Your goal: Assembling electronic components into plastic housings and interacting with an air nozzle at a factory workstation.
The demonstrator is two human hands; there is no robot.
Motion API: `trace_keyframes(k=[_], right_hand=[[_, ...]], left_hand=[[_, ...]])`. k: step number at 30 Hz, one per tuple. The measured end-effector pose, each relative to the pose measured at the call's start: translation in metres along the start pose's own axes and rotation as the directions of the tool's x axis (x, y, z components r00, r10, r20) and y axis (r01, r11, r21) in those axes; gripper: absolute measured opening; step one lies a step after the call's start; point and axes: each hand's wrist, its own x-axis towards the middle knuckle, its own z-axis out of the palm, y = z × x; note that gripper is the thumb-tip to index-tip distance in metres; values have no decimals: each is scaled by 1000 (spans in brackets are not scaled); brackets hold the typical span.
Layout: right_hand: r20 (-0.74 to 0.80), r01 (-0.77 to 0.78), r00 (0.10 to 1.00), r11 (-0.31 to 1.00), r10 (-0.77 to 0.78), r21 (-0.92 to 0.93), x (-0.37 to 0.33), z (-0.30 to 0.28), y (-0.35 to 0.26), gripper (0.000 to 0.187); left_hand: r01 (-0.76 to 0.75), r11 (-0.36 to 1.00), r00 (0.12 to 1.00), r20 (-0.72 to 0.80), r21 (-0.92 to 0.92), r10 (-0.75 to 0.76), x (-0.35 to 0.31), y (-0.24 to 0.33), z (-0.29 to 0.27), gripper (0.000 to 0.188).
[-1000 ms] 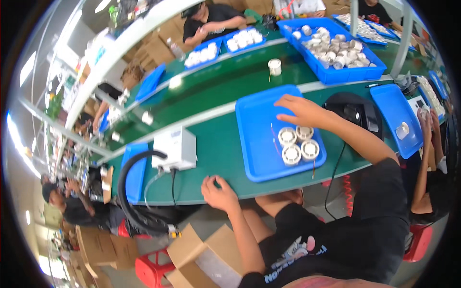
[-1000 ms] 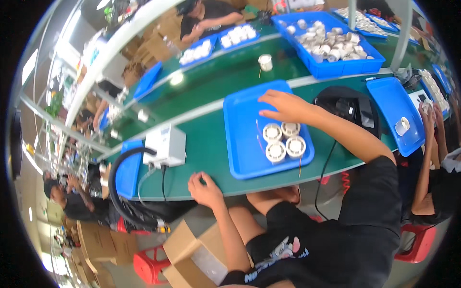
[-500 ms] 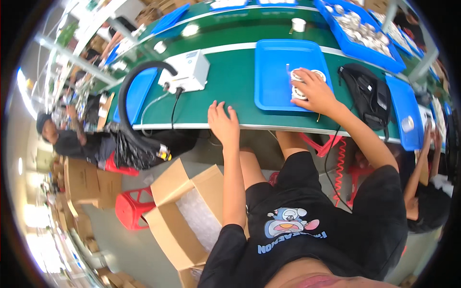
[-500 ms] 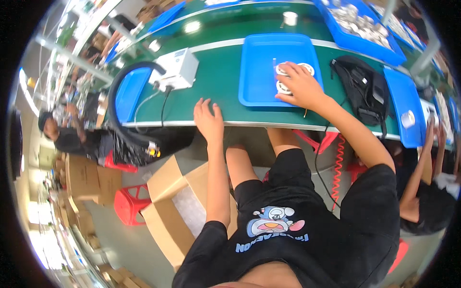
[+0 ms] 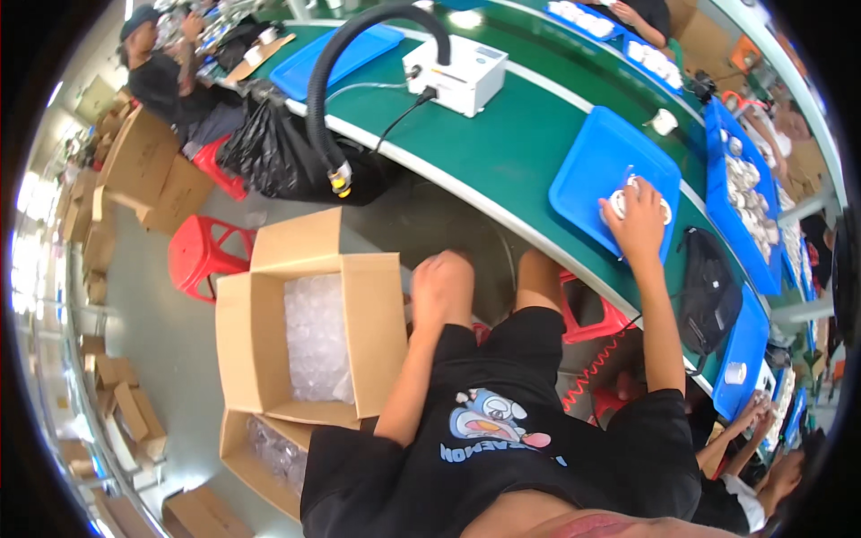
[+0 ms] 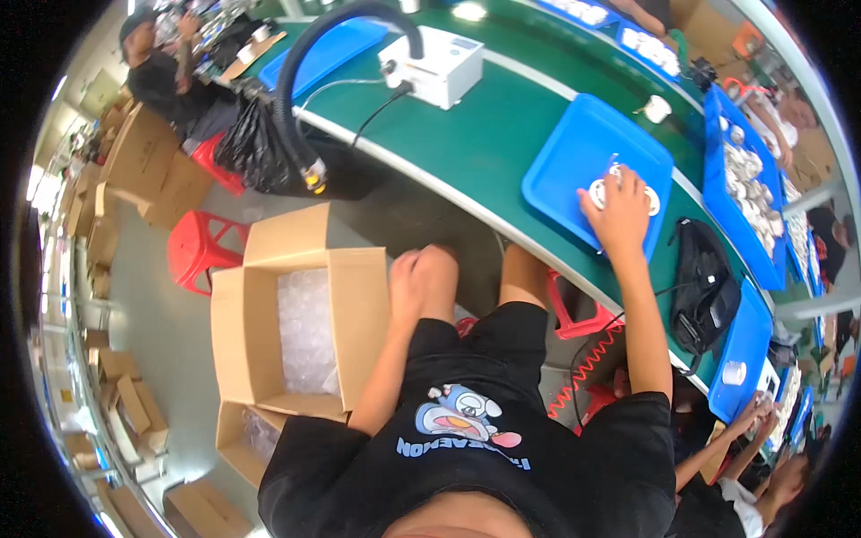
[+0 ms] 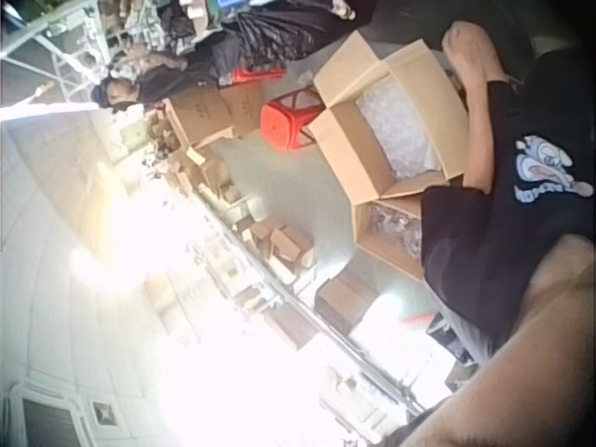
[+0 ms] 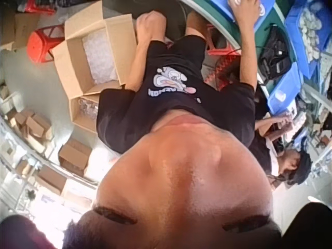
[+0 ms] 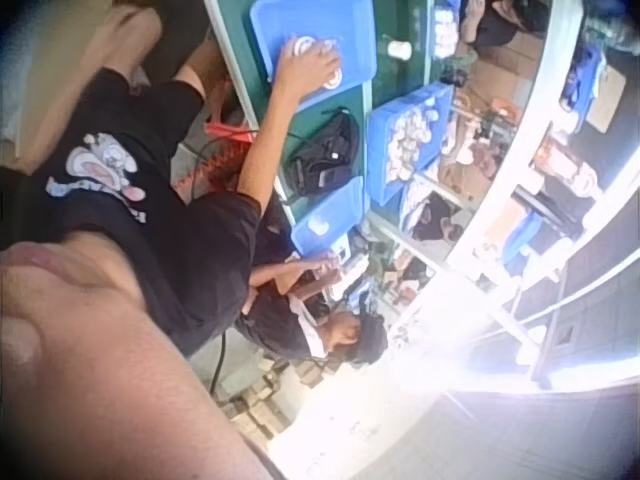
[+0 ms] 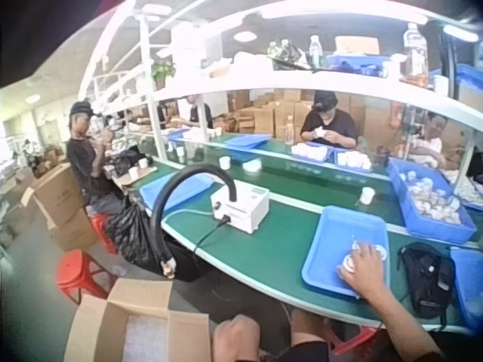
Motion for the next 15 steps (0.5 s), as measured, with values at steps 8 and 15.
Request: trace_keyframes(k=[8, 15], right_hand=[[-28, -81, 996, 990, 85, 117, -9, -6, 18, 50], [-57, -59, 996, 987, 68, 148, -6, -8, 28, 44]], left_hand=[[587, 612, 794, -525, 530, -307, -169, -79, -120, 33], [799, 261, 521, -407, 541, -751, -203, -124, -96, 75]])
